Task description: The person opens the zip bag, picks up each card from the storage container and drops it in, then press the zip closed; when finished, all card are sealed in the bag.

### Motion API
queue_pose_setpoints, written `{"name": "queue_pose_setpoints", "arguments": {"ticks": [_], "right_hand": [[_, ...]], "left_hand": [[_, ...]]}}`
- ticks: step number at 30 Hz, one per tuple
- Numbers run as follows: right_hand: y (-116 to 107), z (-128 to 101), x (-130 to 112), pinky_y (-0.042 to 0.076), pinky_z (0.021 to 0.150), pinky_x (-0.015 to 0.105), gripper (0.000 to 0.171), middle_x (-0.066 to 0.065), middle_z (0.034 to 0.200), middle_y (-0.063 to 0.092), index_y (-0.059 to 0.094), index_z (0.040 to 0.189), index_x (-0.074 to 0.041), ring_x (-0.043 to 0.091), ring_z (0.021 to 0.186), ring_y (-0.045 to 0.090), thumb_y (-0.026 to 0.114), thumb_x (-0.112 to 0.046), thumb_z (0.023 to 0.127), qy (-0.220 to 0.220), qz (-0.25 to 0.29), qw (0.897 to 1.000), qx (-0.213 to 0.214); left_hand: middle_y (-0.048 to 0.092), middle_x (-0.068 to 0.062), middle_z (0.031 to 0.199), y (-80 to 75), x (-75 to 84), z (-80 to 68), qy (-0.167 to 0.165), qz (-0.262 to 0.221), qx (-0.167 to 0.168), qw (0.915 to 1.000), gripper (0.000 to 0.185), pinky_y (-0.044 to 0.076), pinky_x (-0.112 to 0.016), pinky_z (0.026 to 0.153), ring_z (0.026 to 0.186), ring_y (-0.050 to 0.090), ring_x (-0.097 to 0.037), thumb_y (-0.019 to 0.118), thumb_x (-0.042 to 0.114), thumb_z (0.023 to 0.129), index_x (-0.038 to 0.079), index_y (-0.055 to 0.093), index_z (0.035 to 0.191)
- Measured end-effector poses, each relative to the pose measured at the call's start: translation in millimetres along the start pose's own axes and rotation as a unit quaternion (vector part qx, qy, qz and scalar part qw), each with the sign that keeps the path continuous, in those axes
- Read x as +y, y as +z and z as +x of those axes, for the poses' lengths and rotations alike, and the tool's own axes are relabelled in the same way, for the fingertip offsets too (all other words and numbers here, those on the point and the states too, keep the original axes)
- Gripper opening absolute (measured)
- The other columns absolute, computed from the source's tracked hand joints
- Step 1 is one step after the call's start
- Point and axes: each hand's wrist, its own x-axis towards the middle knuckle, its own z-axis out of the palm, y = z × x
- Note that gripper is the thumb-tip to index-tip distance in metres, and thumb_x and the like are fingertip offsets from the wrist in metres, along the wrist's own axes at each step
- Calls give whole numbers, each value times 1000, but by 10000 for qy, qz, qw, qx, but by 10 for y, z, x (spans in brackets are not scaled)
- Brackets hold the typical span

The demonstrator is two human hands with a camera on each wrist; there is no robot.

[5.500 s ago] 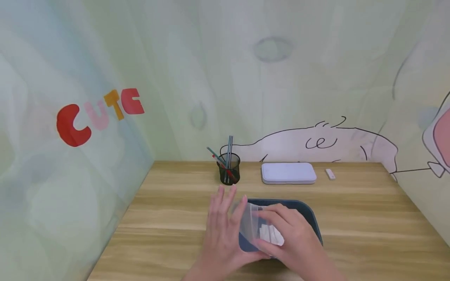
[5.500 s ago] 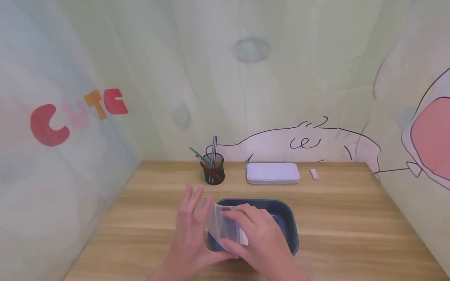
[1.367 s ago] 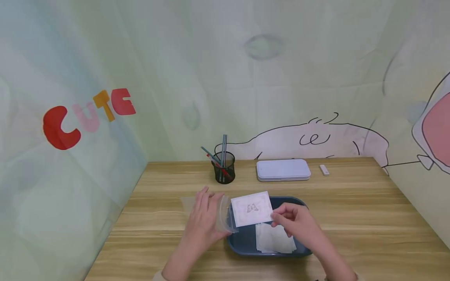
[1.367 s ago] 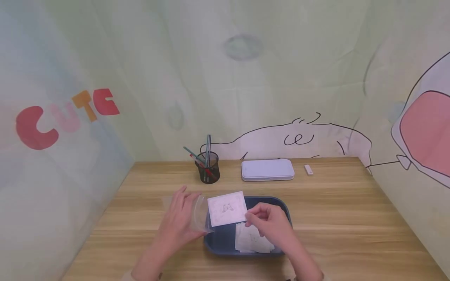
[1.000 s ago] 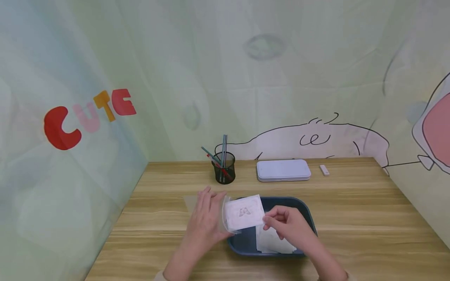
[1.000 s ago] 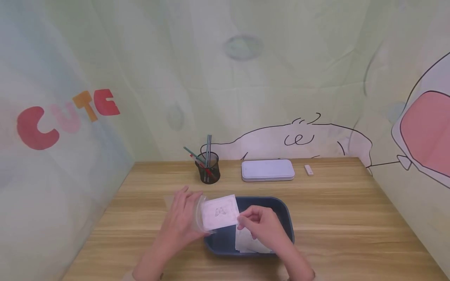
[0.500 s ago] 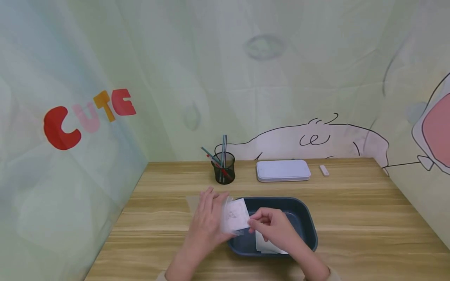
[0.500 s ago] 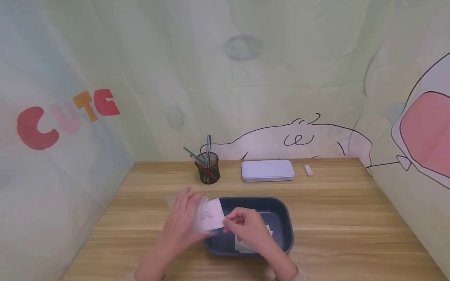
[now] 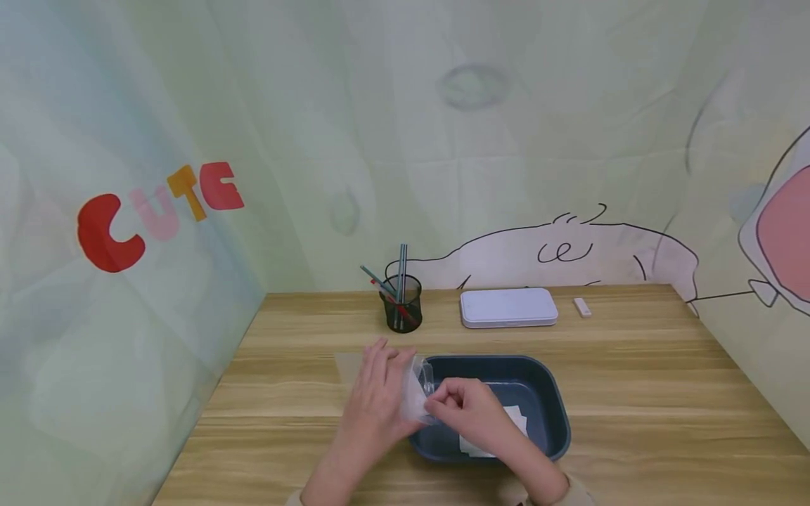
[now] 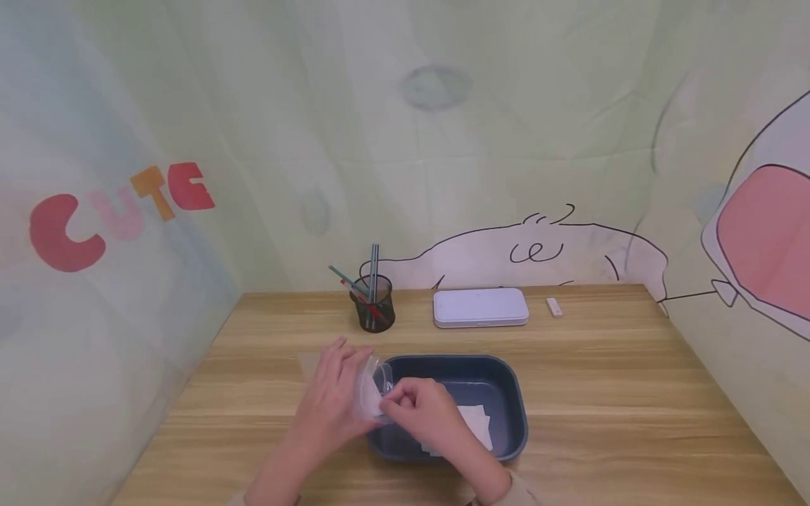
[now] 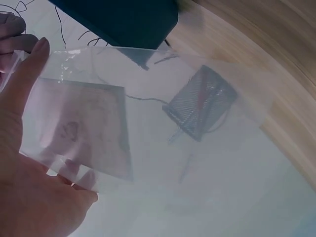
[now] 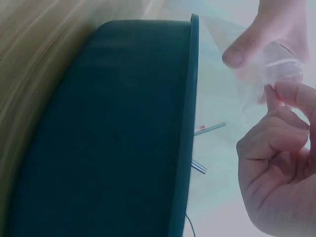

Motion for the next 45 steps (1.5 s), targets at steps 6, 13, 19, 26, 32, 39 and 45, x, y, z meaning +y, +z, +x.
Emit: {"name": "queue_pose_setpoints", "arguments": {"ticks": [6, 13, 19, 26, 32, 39, 45], "right_hand": [[71, 25, -10, 30, 36, 18, 10, -7, 47, 41, 67, 74, -22, 3, 39, 34, 64, -29, 81, -131, -315, 9994, 52], [83, 9, -3, 29, 34, 18, 6, -7, 47, 43, 67, 77, -22, 4, 38, 35, 64, -26, 80, 20, -403, 9992, -24], [-42, -25, -16, 28, 34, 20, 16, -6, 49, 41, 67, 87, -28, 6, 39, 34, 62, -42, 80, -41, -727, 9972, 155], [-429, -122, 161, 35, 42, 22, 9, -10, 63, 47, 65, 83, -33, 8, 51, 42, 68, -38, 75, 257, -1766, 9785, 1035], [-541, -249, 454, 46, 57, 30, 26, -5, 83, 53, 66, 92, -22, 12, 70, 52, 73, -35, 70, 1158, -2829, 9506, 536], [-445, -317, 638, 46, 50, 39, 42, 4, 86, 51, 62, 91, -18, 21, 66, 54, 81, -36, 58, 1539, -3367, 9280, 416], [-439, -314, 648, 45, 47, 40, 55, 11, 86, 46, 56, 93, -12, 23, 59, 49, 84, -35, 52, 1776, -3732, 9100, 327]], "left_hand": [[45, -13, 115, 13, 23, 8, 162, 6, 96, 9998, 89, 13, -46, 107, 126, 26, -33, 81, 36, 53, 8, 41, 127], [46, -12, 112, 55, 63, 17, 235, -9, 23, 9997, 85, 14, -45, 108, 128, 23, -32, 79, 37, 56, 7, 42, 127], [48, -12, 112, 82, 38, 16, 221, -49, 172, 9996, 91, 15, -45, 107, 126, 27, -32, 82, 37, 49, 6, 44, 125], [48, -13, 109, 45, -47, 12, 17, -66, 423, 9991, 98, 27, -44, 103, 123, 30, -34, 85, 43, 40, 7, 46, 122], [47, -14, 111, -18, -112, -35, -169, -2, 154, 9997, 104, 25, -45, 104, 125, 27, -34, 87, 41, 38, 7, 43, 125], [47, -13, 114, 4, -144, -47, -116, -87, 28, 9999, 105, 18, -46, 106, 125, 27, -34, 87, 37, 38, 7, 41, 128], [47, -14, 114, -5, -168, -63, -79, -75, -22, 9999, 106, 12, -45, 108, 125, 27, -35, 87, 36, 38, 6, 40, 128]]}}
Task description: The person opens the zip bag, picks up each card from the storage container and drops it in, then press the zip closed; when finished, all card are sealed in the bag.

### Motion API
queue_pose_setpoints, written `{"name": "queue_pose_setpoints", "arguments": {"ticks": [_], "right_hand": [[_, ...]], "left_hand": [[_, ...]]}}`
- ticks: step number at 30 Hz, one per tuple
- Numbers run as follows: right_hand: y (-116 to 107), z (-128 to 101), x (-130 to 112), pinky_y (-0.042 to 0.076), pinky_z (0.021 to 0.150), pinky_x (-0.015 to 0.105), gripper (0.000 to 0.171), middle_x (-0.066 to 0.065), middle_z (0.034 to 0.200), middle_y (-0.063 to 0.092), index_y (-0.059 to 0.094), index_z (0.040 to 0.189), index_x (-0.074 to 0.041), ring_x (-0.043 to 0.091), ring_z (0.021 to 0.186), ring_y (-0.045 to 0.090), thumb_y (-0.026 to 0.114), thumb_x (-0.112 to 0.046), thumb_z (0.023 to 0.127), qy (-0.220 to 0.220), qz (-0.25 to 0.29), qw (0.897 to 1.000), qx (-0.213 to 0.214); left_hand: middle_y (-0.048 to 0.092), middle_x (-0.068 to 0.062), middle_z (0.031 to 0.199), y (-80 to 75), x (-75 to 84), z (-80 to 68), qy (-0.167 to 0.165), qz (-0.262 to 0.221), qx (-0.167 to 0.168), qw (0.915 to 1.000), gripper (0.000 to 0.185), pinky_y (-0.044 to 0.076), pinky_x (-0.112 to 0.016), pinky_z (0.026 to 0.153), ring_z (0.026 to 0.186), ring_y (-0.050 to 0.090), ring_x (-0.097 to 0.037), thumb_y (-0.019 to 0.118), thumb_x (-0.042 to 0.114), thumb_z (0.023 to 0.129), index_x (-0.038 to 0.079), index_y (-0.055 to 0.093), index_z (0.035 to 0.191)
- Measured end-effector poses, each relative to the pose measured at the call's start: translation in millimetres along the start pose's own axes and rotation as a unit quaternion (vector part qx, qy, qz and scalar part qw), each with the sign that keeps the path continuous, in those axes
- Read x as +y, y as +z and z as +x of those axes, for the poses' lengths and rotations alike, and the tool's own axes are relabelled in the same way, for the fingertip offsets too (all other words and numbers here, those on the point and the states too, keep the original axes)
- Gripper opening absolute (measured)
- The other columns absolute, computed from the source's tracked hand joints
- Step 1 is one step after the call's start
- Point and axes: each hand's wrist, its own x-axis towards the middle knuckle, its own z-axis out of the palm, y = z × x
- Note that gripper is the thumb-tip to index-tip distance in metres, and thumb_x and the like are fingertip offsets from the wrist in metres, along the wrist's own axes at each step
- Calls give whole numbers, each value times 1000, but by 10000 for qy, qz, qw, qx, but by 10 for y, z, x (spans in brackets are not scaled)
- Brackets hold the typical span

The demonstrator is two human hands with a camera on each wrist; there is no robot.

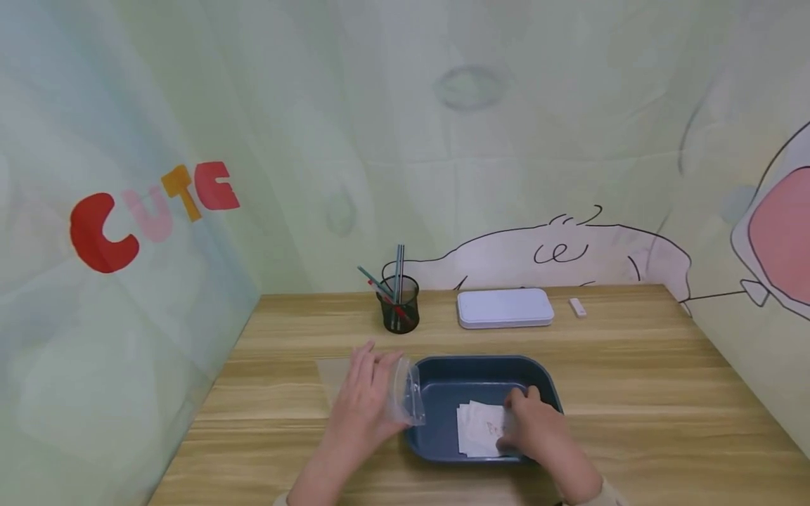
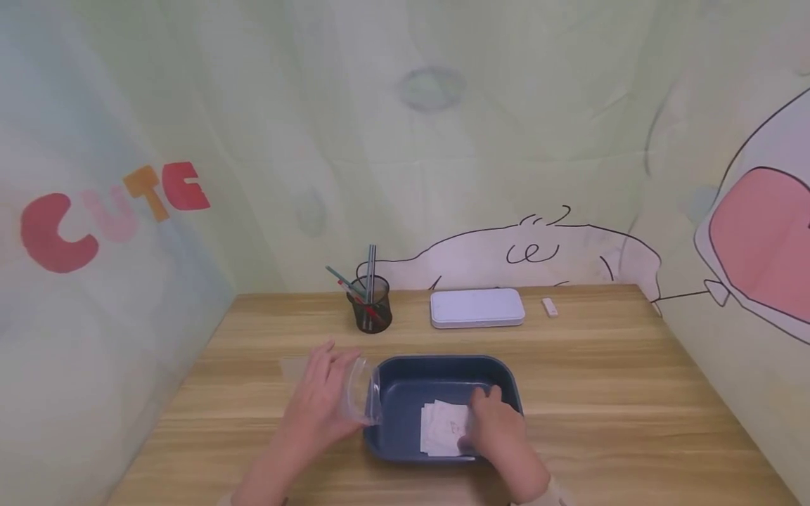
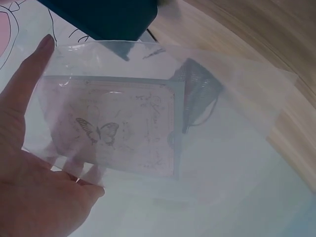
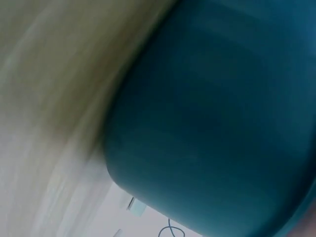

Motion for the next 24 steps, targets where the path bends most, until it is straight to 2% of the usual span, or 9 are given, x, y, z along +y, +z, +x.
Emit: {"name": "queue_pose_setpoints", "arguments": {"ticks": [6, 11, 17, 24], "right_hand": [[-22, -10, -10, 45, 48, 40, 58, 9, 84, 47, 53, 92, -13, 23, 61, 50, 83, -41, 51, -144, -35, 9999, -78], [33, 34, -22, 42, 46, 34, 53, 4, 82, 50, 54, 87, -16, 18, 59, 47, 82, -44, 51, -190, 89, 9997, 148], [34, 63, -20, 41, 49, 28, 32, -5, 78, 52, 58, 79, -23, 11, 62, 47, 80, -33, 60, -421, 462, 9974, 351], [-81, 13, 30, 39, 52, 26, 17, -11, 76, 56, 63, 83, -29, 8, 60, 45, 72, -19, 73, -952, 810, 9921, 100]], "left_hand": [[47, -14, 113, -7, 3, -22, -53, 54, -69, 9999, 106, 10, -44, 108, 126, 26, -34, 87, 37, 38, 4, 41, 128], [47, -11, 113, 5, 20, -37, -103, 24, -78, 9999, 106, 10, -44, 108, 126, 26, -32, 87, 38, 38, 6, 41, 128], [47, -12, 114, 24, 33, -38, -83, -38, -68, 9999, 106, 11, -45, 108, 126, 26, -32, 87, 37, 38, 6, 40, 128], [47, -12, 114, 28, 36, -44, -46, -77, -32, 10000, 108, 11, -45, 108, 126, 25, -32, 88, 36, 37, 5, 40, 128]]}}
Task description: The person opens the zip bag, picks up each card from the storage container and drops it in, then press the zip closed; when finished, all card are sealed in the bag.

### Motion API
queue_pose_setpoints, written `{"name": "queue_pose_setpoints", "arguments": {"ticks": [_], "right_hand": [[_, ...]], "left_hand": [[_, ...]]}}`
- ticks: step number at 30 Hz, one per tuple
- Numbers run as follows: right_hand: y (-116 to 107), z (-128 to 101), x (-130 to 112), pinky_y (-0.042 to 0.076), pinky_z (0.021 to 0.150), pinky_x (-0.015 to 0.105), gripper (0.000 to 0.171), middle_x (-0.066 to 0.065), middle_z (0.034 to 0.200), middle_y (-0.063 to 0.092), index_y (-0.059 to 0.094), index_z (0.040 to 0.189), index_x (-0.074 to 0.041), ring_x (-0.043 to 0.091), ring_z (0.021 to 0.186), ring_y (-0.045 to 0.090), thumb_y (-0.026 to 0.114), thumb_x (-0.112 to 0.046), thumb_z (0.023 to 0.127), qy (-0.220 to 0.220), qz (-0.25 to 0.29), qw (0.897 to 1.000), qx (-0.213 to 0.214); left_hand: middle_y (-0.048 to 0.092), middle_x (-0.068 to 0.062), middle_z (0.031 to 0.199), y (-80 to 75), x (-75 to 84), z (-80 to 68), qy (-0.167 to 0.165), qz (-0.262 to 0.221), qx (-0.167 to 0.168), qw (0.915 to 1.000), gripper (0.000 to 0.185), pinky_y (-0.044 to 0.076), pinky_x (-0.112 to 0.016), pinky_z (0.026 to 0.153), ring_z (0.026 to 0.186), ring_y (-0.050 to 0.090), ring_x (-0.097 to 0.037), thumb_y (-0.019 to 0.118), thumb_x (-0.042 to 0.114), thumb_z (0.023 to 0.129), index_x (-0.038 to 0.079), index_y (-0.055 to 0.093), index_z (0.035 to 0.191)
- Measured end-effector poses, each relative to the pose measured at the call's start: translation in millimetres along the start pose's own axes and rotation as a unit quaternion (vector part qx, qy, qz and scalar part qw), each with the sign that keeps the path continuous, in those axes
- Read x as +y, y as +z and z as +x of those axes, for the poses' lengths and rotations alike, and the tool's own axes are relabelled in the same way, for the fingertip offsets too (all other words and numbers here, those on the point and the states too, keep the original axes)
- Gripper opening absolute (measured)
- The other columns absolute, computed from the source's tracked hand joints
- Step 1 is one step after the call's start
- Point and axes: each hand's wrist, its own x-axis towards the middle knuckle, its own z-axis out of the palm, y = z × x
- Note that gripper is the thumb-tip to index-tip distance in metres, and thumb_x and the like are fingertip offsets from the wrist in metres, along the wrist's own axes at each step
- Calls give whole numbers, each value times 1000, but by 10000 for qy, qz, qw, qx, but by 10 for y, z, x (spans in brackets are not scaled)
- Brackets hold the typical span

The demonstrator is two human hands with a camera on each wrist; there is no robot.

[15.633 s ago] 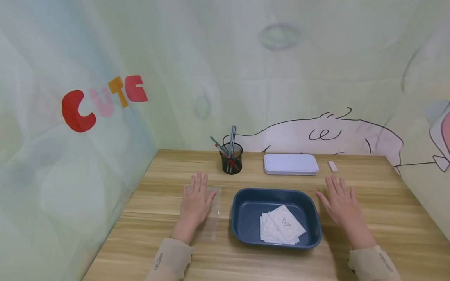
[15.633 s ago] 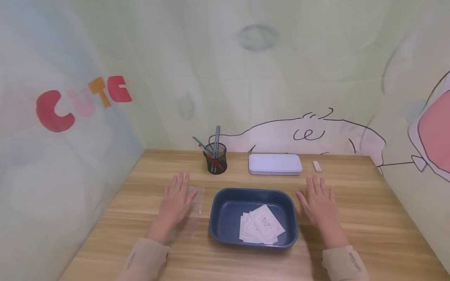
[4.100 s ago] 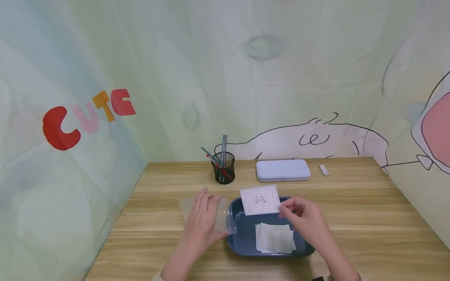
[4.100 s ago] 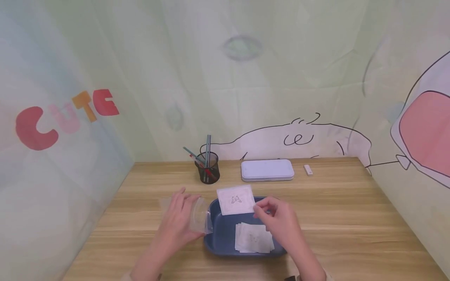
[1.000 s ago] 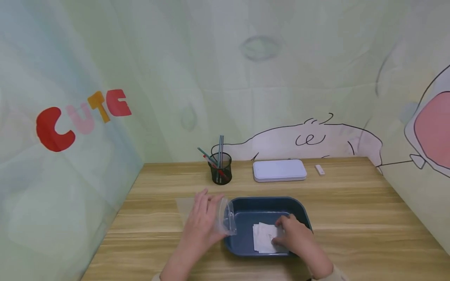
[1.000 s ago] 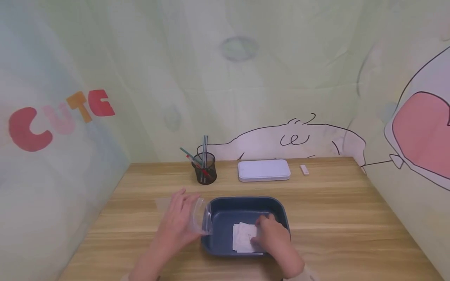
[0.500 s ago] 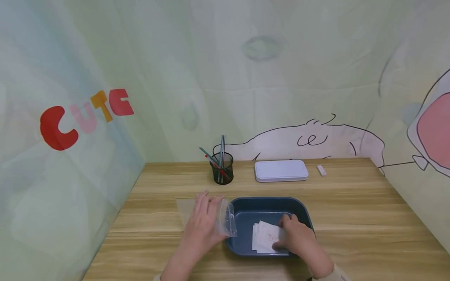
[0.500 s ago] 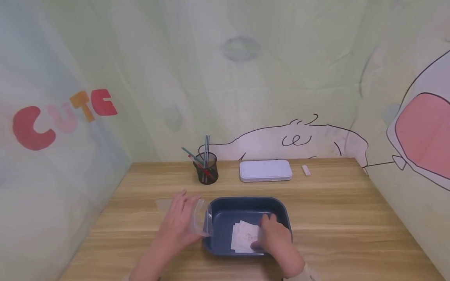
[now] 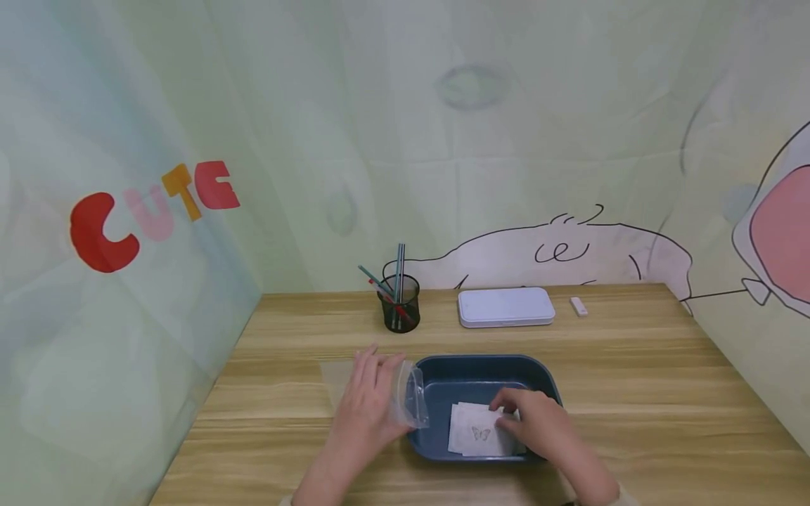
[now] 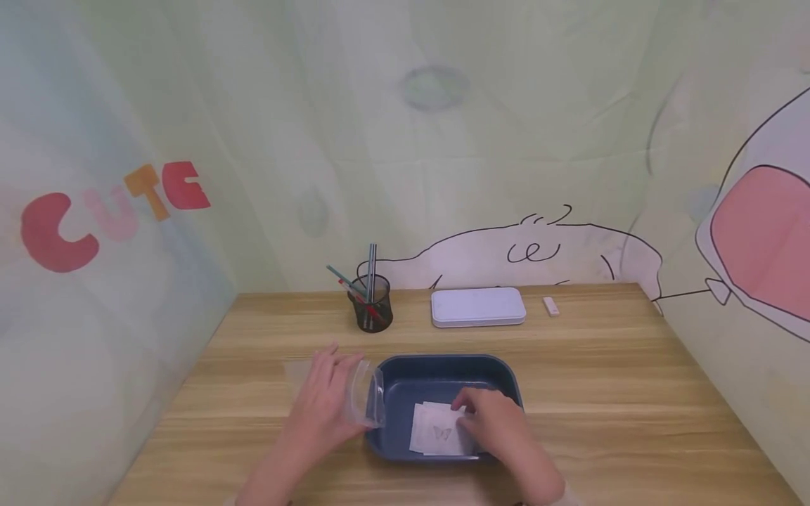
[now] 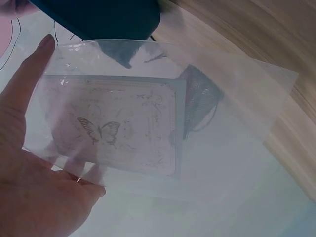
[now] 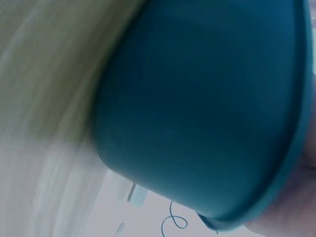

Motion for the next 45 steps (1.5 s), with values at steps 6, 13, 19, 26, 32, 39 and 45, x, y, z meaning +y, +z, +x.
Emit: {"name": "queue_pose_setpoints", "arguments": {"ticks": [6, 13, 19, 26, 32, 39, 45], "right_hand": [[-79, -47, 13, 39, 46, 21, 21, -14, 78, 58, 67, 91, -31, 6, 55, 43, 66, -14, 78, -405, 132, 9990, -132], [-93, -37, -24, 40, 42, 20, 12, -19, 74, 59, 68, 86, -28, 4, 50, 43, 69, -20, 77, -376, 758, 9953, 465], [-145, -13, -69, 42, 45, 20, 9, -19, 69, 58, 67, 81, -30, 8, 52, 47, 71, -24, 75, 27, 1275, 9851, 1156], [-227, -6, -77, 44, 50, 21, 13, -18, 67, 60, 65, 77, -30, 10, 57, 49, 72, -39, 70, 274, 1520, 9690, 1928], [-347, -20, -123, 41, 44, 20, 14, -16, 63, 59, 66, 74, -27, 11, 54, 49, 71, -40, 70, 326, 1900, 9462, 2599], [-477, -35, -239, 40, 43, 19, 18, -7, 69, 63, 68, 76, -21, 15, 56, 50, 72, -37, 70, 523, 2597, 9186, 2932], [-577, -88, -477, 39, 41, 18, 14, 0, 68, 64, 68, 76, -13, 14, 53, 49, 75, -24, 70, 494, 3197, 8973, 3003]], "left_hand": [[47, -12, 113, 12, -5, -2, 6, 61, -9, 10000, 108, 12, -46, 108, 125, 27, -33, 87, 37, 37, 5, 40, 128], [47, -10, 114, 19, 2, 5, -115, 155, -82, 9998, 107, 12, -43, 108, 127, 25, -28, 87, 41, 37, 8, 41, 128], [47, -11, 113, 17, 8, 11, -47, 124, -17, 9999, 105, 13, -44, 108, 125, 28, -31, 87, 40, 39, 6, 41, 127], [48, -12, 112, 6, 17, 20, 38, 55, 36, 10000, 104, 14, -44, 108, 124, 29, -33, 86, 40, 40, 4, 42, 126], [47, -11, 113, -1, 31, 25, -52, 158, -60, 9998, 104, 13, -43, 108, 125, 27, -32, 86, 43, 41, 6, 41, 127], [47, -12, 113, -2, 48, 32, -1, 227, -63, 9997, 104, 16, -46, 107, 126, 27, -33, 86, 42, 41, 6, 41, 128], [47, -12, 112, -7, 61, 42, 34, 240, -80, 9997, 104, 15, -45, 108, 125, 28, -33, 86, 42, 41, 5, 41, 127]]}}
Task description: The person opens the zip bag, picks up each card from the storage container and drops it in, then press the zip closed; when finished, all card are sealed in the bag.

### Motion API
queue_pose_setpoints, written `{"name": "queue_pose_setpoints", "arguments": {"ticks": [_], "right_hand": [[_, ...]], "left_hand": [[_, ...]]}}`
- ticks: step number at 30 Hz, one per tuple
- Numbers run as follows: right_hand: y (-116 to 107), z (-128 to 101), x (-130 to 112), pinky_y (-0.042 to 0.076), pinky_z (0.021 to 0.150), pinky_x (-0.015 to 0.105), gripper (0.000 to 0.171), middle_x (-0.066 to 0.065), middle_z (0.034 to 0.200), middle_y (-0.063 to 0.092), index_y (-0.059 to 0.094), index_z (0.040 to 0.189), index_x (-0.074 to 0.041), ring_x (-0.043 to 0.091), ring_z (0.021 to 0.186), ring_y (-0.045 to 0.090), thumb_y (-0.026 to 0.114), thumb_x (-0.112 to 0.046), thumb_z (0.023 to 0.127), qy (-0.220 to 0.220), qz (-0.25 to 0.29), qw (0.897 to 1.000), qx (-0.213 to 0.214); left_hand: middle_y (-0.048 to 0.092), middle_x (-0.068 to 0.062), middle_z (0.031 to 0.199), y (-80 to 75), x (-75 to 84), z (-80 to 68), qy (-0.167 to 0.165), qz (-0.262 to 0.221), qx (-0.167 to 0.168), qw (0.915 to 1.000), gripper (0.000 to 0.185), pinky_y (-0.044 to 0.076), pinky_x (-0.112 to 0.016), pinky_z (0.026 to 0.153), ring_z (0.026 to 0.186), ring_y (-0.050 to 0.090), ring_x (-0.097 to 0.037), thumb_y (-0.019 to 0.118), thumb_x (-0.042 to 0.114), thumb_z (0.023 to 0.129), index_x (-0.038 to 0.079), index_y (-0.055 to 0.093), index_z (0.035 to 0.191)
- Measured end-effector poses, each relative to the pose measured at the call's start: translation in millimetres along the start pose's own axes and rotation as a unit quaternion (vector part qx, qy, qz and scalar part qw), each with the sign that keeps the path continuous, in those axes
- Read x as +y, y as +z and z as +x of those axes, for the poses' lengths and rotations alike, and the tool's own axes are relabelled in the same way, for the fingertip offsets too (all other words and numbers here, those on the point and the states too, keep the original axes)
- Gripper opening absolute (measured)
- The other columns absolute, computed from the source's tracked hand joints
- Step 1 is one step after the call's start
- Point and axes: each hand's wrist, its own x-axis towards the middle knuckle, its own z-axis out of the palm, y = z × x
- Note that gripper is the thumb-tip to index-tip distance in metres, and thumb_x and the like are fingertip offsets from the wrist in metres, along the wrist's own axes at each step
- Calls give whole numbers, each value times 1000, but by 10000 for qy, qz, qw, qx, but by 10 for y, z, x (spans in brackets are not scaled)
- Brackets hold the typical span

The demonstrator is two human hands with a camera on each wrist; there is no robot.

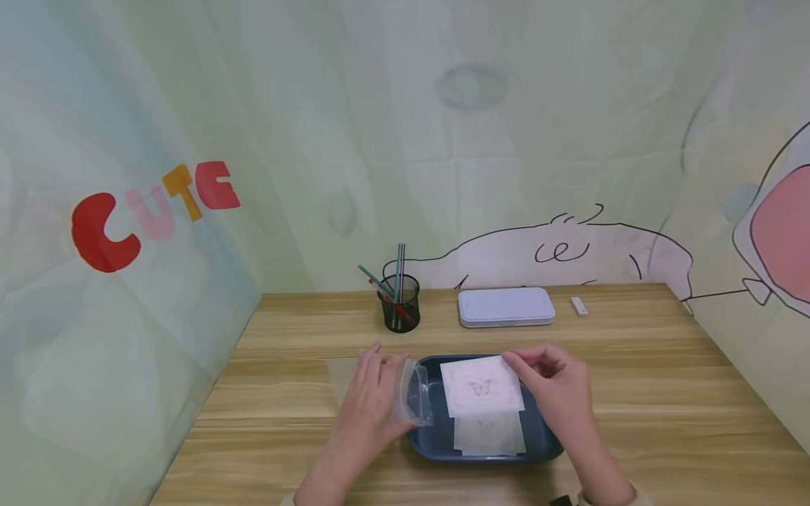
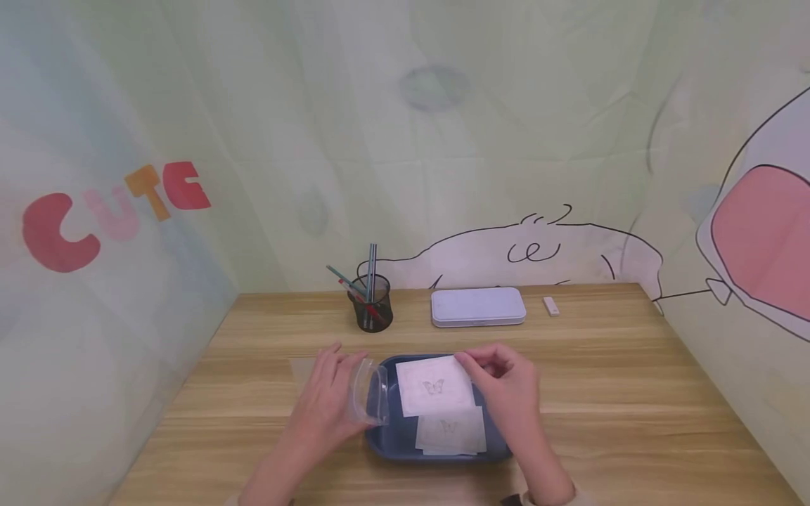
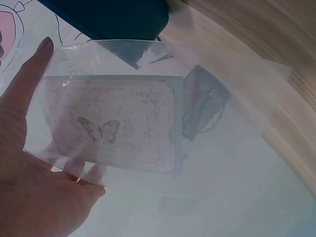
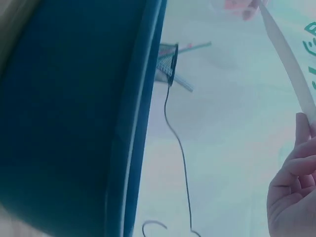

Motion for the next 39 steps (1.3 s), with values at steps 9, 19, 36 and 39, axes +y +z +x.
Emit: {"name": "queue_pose_setpoints", "arguments": {"ticks": [9, 19, 36, 39], "right_hand": [[178, -3, 150, 37, 39, 20, 16, 2, 63, 61, 68, 76, -15, 16, 51, 48, 75, -28, 69, -201, 502, 9984, -150], [291, -11, 121, 36, 38, 21, 16, 1, 62, 59, 68, 75, -18, 16, 51, 46, 74, -32, 70, -121, 514, 9982, -292], [456, -60, 93, 37, 40, 22, 18, -3, 65, 60, 68, 77, -23, 18, 54, 49, 72, -39, 70, -92, 523, 9964, -657], [481, -69, 86, 39, 41, 22, 19, -3, 66, 61, 68, 77, -23, 19, 54, 49, 72, -39, 70, -88, 569, 9956, -737]], "left_hand": [[47, -12, 112, 15, 27, 12, 107, -75, 134, 9998, 106, 13, -42, 108, 123, 30, -34, 87, 40, 38, 5, 41, 127], [47, -11, 113, 19, 51, 27, 57, 36, 97, 9999, 105, 15, -42, 108, 124, 29, -32, 86, 41, 38, 6, 41, 127], [44, -12, 117, 11, 91, 68, 77, -171, 88, 9998, 110, 16, -39, 108, 125, 27, -33, 85, 43, 40, 4, 37, 131], [44, -13, 117, 13, 97, 70, 81, -186, 70, 9998, 110, 16, -39, 108, 126, 26, -33, 85, 43, 41, 4, 36, 132]]}}
